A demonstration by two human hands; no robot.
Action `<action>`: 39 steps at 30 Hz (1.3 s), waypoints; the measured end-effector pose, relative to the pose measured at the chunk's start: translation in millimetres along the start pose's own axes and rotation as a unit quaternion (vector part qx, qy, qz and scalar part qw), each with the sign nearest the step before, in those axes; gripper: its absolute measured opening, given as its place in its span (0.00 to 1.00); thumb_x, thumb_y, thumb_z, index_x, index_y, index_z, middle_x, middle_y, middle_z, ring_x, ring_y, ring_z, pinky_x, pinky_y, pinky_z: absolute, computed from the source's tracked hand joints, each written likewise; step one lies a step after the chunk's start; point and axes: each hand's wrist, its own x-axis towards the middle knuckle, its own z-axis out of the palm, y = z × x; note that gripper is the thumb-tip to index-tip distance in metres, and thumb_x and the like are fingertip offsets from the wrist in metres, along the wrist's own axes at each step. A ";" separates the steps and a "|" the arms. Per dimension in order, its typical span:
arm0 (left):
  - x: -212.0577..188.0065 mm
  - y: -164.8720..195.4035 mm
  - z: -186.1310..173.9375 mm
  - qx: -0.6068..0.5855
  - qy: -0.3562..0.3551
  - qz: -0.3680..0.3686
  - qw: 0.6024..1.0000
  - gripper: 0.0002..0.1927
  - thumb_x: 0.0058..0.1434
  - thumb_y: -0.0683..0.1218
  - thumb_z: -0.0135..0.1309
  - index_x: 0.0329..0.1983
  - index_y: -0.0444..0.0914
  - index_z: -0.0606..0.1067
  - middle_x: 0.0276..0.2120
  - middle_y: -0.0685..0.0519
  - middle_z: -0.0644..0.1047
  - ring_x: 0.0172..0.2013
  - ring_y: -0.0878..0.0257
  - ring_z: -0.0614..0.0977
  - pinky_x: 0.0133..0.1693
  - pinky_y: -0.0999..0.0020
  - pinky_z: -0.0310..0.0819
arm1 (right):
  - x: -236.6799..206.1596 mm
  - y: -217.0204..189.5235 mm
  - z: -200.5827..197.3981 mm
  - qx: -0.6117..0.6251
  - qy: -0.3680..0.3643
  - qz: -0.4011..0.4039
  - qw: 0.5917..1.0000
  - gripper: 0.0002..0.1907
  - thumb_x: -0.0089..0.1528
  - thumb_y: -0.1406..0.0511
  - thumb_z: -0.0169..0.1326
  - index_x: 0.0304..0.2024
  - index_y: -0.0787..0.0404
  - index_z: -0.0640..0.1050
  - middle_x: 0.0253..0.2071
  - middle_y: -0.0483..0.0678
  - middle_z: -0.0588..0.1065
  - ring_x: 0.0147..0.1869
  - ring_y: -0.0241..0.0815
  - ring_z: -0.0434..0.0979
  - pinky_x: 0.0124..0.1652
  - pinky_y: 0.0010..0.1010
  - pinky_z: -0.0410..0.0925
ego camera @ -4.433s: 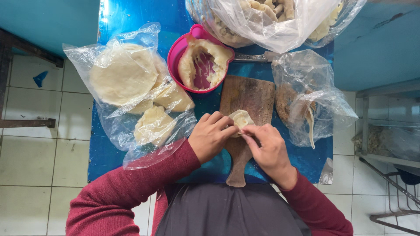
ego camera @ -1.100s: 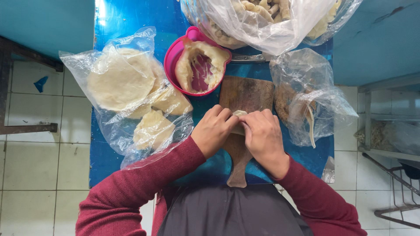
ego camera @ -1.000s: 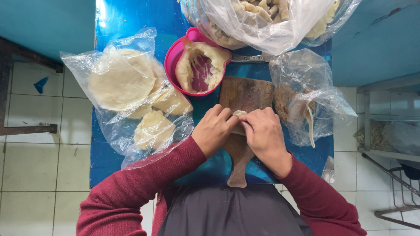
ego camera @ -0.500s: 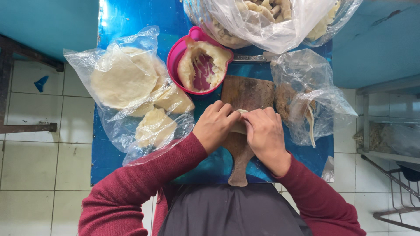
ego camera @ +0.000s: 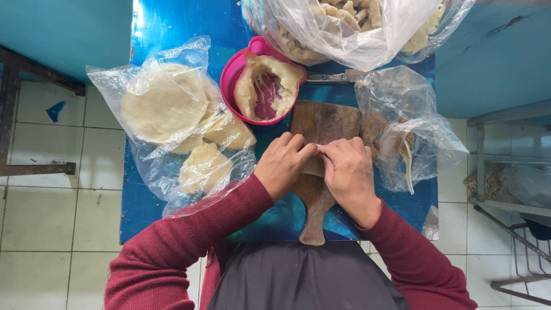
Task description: The person folds dumplings at a table. They take a square wrapper, spoon filling from a plastic bag onto it with a spoon, then fold and pinch the wrapper closed by hand on a small wooden board, setting finished dumplings aside and repeating with new wrappers.
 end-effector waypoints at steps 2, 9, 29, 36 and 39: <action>1.2 -1.2 1.2 0.002 -0.001 -0.005 1.000 0.15 0.54 0.41 0.53 0.45 0.41 0.73 0.38 0.51 0.72 0.43 0.52 0.74 0.45 0.58 0.70 | 0.7 0.6 0.9 0.007 0.013 -0.004 1.000 0.08 0.59 0.70 0.58 0.41 0.56 0.81 0.39 0.45 0.76 0.46 0.50 0.72 0.45 0.41 0.63; 2.5 -0.9 2.4 -0.003 0.013 -0.016 1.000 0.16 0.56 0.41 0.54 0.48 0.39 0.73 0.40 0.50 0.72 0.44 0.52 0.74 0.46 0.59 0.70 | -12.5 -11.0 4.3 -0.073 0.049 -0.037 0.995 0.13 0.60 0.71 0.57 0.47 0.58 0.81 0.44 0.43 0.77 0.48 0.46 0.72 0.45 0.40 0.62; 10.1 12.4 -22.7 -0.097 0.094 0.006 0.991 0.26 0.58 0.42 0.59 0.61 0.36 0.71 0.50 0.47 0.74 0.48 0.48 0.75 0.51 0.57 0.71 | -8.6 43.3 -5.4 0.463 -0.050 0.193 0.864 0.14 0.66 0.69 0.57 0.54 0.65 0.74 0.41 0.46 0.79 0.45 0.30 0.78 0.45 0.22 0.69; 14.0 46.8 -57.4 -0.035 0.085 0.104 0.990 0.17 0.56 0.38 0.59 0.50 0.40 0.74 0.53 0.49 0.76 0.54 0.52 0.78 0.50 0.58 0.73 | -34.9 37.6 -28.6 0.525 -0.072 0.196 0.825 0.16 0.66 0.70 0.55 0.56 0.65 0.73 0.43 0.47 0.80 0.49 0.30 0.79 0.49 0.21 0.70; 21.0 51.5 -75.0 0.015 0.148 0.127 0.981 0.18 0.61 0.39 0.59 0.54 0.38 0.74 0.52 0.49 0.76 0.52 0.53 0.79 0.50 0.58 0.74 | -53.5 36.0 -42.3 0.445 0.059 0.173 0.877 0.15 0.68 0.69 0.56 0.57 0.65 0.74 0.47 0.46 0.80 0.45 0.29 0.75 0.47 0.20 0.68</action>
